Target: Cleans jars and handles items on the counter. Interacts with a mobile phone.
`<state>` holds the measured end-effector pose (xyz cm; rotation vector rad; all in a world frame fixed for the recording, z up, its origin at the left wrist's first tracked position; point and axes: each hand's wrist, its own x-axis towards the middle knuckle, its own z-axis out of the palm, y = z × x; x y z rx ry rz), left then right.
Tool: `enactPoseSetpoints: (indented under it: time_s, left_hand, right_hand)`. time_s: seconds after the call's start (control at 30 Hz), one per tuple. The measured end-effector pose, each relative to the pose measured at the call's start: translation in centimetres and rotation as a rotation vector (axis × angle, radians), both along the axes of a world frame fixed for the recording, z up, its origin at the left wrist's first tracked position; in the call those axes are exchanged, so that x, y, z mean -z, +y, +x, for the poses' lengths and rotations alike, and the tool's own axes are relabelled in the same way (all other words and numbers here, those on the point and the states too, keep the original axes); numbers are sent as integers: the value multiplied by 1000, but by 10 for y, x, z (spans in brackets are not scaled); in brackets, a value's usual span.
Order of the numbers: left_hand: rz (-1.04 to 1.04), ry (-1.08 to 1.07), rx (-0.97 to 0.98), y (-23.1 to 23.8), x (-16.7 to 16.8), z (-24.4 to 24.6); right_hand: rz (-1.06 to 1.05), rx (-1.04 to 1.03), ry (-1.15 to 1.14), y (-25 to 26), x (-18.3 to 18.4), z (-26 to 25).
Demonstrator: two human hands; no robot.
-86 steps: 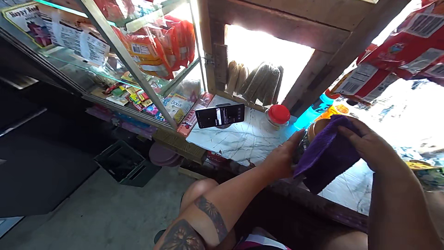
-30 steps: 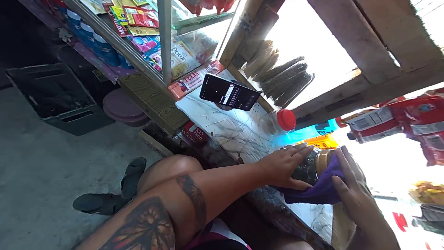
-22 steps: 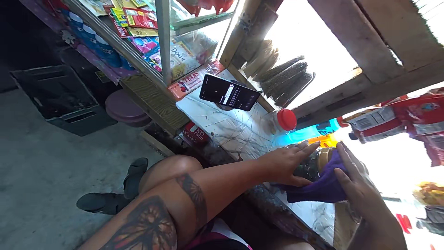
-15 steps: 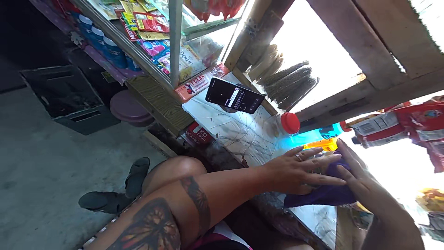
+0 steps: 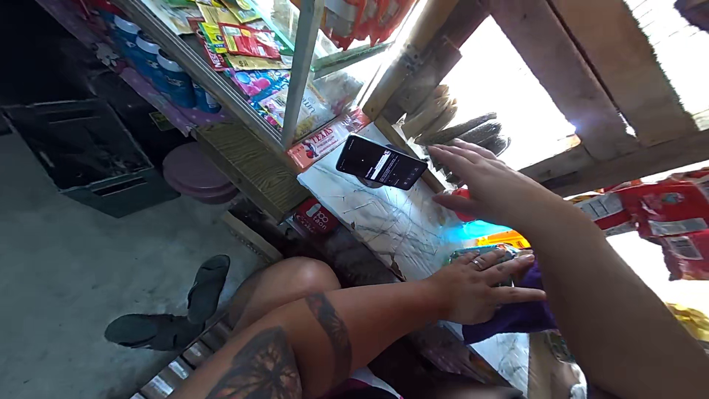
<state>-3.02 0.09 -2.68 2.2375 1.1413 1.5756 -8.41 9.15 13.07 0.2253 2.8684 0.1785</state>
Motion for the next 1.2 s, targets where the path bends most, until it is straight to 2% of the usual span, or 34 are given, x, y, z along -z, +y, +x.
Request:
enactPoseSetpoints:
  time_s: [0.13,0.3,0.53,0.67,0.83,1.1,1.2]
  left_hand:
    - [-27,0,7,-2,1,-1]
    - [-164,37,91,-3,-6,-7]
    - [-246,107,121,-4,-11,-10]
    - [-251,99,122,-3,-9,-8]
    - [-176,97,33,-3,-3,-2]
    - [-258,195,85,-5,-9,-8]
    - [-202,151,76,-2,-7,-6]
  right_hand:
    - [-11,99,-77,-5,23,-56]
    - [-38,126,-127,1,53,-83]
    - [-136,92,-93,9,70,-88]
    - [-122,112,-67,6,72,-88]
    - [-100,130,-28,3,76,-89]
    - [-51,130,6,0,80,-86]
    - [-62,136,-30,2,67,-80]
